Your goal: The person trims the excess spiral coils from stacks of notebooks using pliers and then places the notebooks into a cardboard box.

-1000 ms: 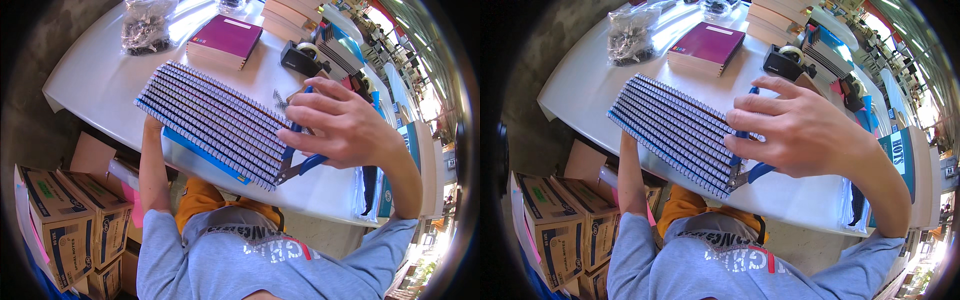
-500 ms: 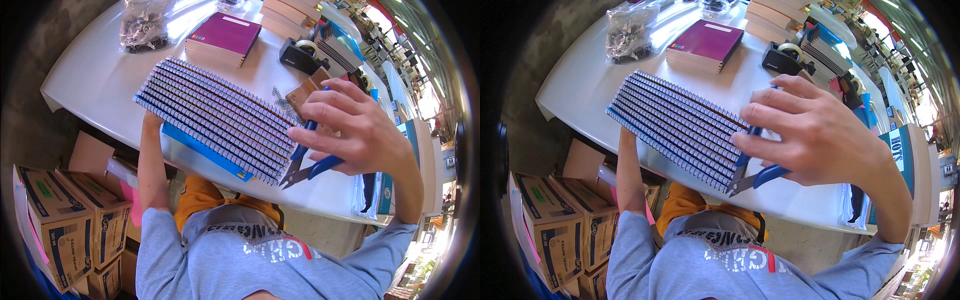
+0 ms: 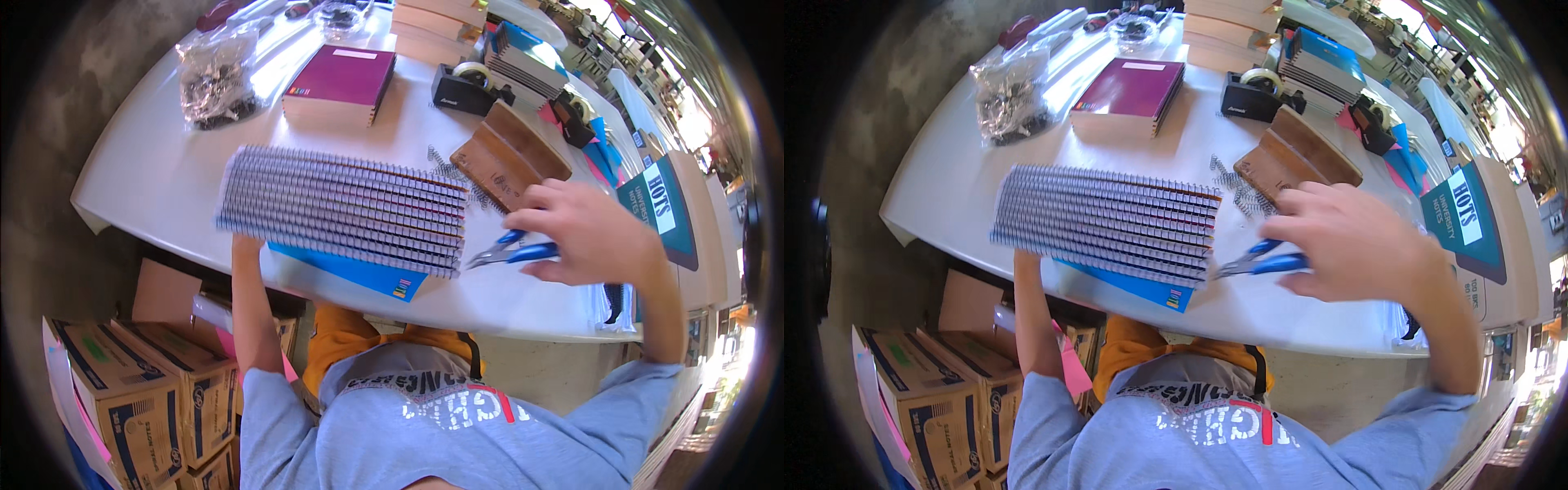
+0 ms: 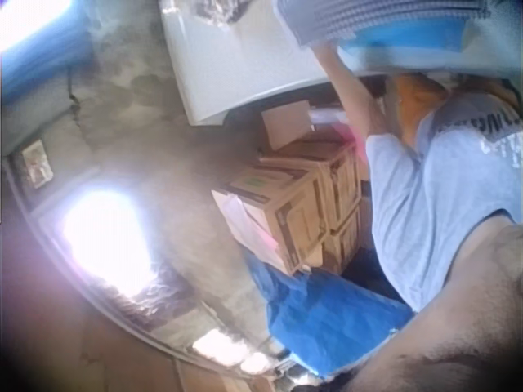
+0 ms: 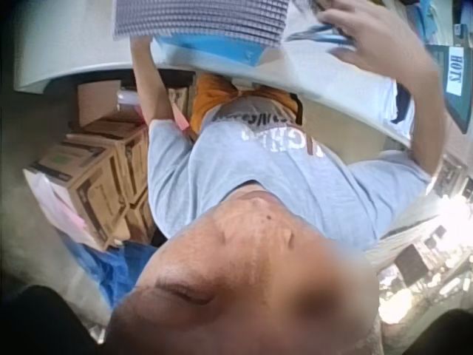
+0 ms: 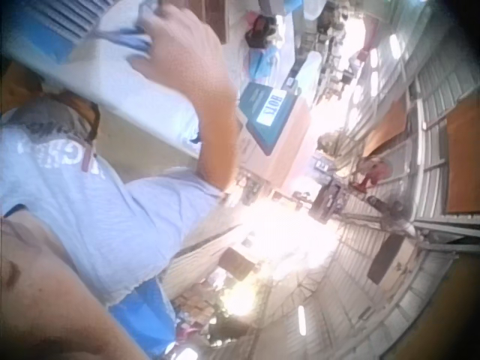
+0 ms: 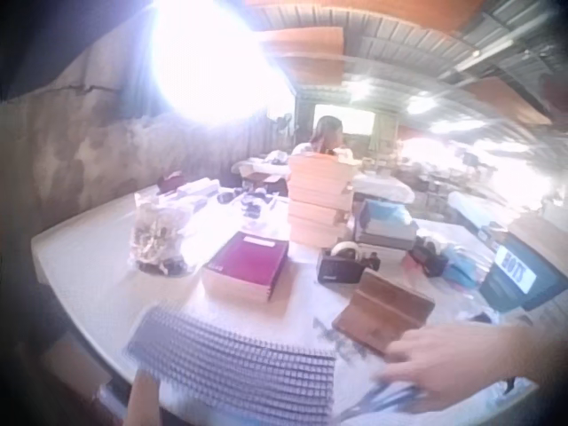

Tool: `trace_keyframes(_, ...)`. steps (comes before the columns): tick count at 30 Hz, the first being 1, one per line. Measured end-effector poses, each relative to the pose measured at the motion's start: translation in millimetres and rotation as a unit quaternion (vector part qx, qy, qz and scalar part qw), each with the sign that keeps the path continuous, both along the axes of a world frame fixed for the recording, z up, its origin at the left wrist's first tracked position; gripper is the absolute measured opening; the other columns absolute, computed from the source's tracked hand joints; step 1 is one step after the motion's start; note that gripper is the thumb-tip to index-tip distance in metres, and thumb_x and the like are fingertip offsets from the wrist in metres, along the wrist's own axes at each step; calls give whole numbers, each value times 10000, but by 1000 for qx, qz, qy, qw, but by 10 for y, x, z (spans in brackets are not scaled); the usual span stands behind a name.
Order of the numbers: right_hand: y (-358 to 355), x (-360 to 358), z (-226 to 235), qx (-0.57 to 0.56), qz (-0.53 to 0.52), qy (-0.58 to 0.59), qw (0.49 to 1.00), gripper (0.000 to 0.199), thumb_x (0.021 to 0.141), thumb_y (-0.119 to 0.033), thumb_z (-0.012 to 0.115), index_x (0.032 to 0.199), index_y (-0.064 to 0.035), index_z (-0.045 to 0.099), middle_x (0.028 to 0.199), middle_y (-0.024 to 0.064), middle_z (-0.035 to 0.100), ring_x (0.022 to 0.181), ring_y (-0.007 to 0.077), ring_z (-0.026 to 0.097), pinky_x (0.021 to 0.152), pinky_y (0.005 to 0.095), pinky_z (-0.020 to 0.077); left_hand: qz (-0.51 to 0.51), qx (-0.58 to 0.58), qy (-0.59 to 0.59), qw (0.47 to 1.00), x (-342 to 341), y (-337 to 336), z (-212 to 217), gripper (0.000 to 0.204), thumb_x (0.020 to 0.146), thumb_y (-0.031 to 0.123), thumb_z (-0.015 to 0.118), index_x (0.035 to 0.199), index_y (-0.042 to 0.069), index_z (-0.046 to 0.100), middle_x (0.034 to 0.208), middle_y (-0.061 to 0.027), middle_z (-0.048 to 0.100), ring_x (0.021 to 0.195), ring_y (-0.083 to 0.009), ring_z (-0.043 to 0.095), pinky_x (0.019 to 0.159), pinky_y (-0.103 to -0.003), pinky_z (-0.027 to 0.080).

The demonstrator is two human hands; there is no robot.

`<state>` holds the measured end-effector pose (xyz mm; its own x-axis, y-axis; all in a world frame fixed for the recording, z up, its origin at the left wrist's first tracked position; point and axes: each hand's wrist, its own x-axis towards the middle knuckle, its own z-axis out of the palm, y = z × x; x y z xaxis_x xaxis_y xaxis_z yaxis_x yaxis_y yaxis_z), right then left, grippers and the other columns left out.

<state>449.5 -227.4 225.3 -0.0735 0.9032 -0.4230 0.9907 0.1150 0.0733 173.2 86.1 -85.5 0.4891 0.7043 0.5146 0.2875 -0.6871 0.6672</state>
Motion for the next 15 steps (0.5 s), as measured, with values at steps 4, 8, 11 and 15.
trace_keyframes(4, -1123, 523, -1064, 216, -180, 81, 956, 450, 601, -369, 805, 914, -93, 637, 872, 123, 561, 889, 305, 564, 756, 399, 450, 129, -77, -24, 988, -463, -633, -272, 621, 898, 259, 506, 1417, 45, 243, 1441, -123, 305, 1342, -247, 248, 1117, -369, 145)
trace_keyframes(8, -1800, 507, -2250, 203, -359, 126, 902, 599, 564, -465, 803, 1019, -115, 632, 992, 106, 565, 980, 320, 532, 876, 425, 410, 156, -231, -170, 945, -553, -1435, -710, 635, 857, 264, 561, 1375, 36, 273, 1374, -119, 354, 1273, -229, 308, 1068, -359, 206)
trace_keyframes(11, -1548, 393, -2590, 344, -447, -75, 823, 817, 562, -508, 786, 1249, -150, 528, 1363, 93, 391, 1275, 320, 329, 1050, 510, 197, 170, -278, -232, 916, -608, -1807, -738, 646, 827, 268, 603, 1343, 30, 295, 1324, -115, 391, 1221, -216, 353, 1032, -351, 251)
trace_keyframes(15, -693, 11, -1971, 616, -189, 131, 754, 928, 545, -445, 814, 1337, -149, 431, 1379, 88, 380, 1253, 292, 404, 1032, 539, 259, 132, -312, -283, 897, -449, -2038, -667, 662, 787, 273, 658, 1301, 21, 325, 1257, -111, 440, 1151, -199, 413, 983, -340, 312)
